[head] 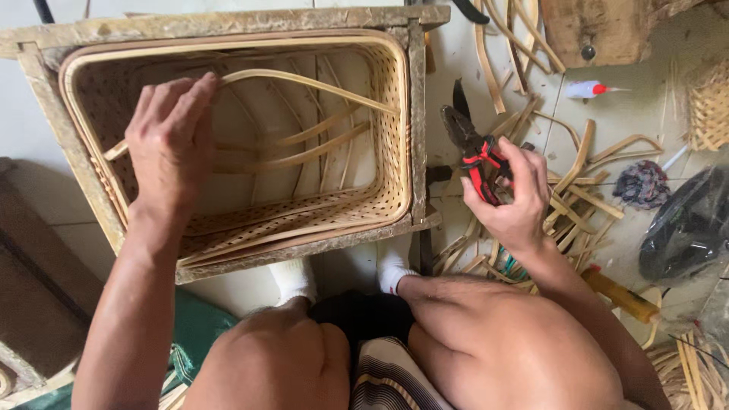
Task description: The person weaves a rectangular basket by inserting and securing bamboo strips into a wooden frame. They use a hammer and pliers to adjust and fasten the strips, working methodically around the basket's perimeter.
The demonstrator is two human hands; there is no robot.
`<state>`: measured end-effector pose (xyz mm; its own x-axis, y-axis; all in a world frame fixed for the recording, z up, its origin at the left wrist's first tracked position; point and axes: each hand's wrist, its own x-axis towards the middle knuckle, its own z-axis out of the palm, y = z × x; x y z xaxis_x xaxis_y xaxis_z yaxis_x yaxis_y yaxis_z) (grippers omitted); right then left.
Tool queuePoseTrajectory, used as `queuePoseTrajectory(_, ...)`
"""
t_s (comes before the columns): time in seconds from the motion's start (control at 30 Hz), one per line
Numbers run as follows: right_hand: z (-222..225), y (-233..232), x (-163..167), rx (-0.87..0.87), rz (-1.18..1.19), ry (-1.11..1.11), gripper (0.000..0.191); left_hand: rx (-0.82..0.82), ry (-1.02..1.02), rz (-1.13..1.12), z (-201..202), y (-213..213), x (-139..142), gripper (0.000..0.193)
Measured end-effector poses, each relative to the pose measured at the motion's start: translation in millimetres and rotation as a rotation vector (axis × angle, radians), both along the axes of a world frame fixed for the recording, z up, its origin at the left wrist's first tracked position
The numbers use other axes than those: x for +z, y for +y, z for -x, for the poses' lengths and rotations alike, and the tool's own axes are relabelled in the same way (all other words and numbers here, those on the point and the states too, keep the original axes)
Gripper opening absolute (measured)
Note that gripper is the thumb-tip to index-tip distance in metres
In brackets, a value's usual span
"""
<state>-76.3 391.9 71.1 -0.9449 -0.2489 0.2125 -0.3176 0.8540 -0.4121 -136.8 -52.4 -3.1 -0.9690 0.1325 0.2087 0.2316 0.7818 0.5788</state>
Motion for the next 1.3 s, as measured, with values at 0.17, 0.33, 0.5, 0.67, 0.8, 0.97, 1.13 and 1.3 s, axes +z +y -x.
queuePoseTrajectory(0.17,16.7,-11.1,-11.7,0.106,-0.109,-0.048,0.061,-0.069,0.295,0.109,-10.9,6.1,16.9,0.022)
queuePoseTrajectory(0.33,12.7,-8.9,-30.3,0.117,-0.003,-0.079,0.060,0.000,0.251,0.070,-13.0,-6.0,19.6,0.022)
queuePoseTrajectory(0.5,12.8,12.0,-70.0,-0.137,0.088,-0.143,0.060,-0.112,0.225,0.263,12.8,-3.9,4.9,0.057)
queuePoseTrajectory(0.67,39.0,19.1,-114.3,-0.268,-0.041,-0.219,0.055,-0.084,0.258,0.291,40.0,21.5,-31.4,0.050)
queuePoseTrajectory(0.8,56.6,3.1,-130.8,-0.256,0.104,-0.395,0.046,-0.045,0.175,0.225,31.8,16.4,-22.2,0.043)
queuePoseTrajectory(0.97,48.0,-3.1,-150.0,-0.231,0.431,-0.458,0.041,0.152,0.042,-0.048,-35.3,-15.0,49.0,0.036)
queuePoseTrajectory(1.13,93.5,18.0,-121.9,-0.137,-0.284,-0.545,0.032,0.358,0.078,0.239,-119.4,-35.7,58.5,0.049)
queuePoseTrajectory(1.3,233.9,56.2,-94.4,-0.160,0.215,-0.143,0.010,0.607,-0.195,0.153,-166.3,-24.5,20.7,0.056)
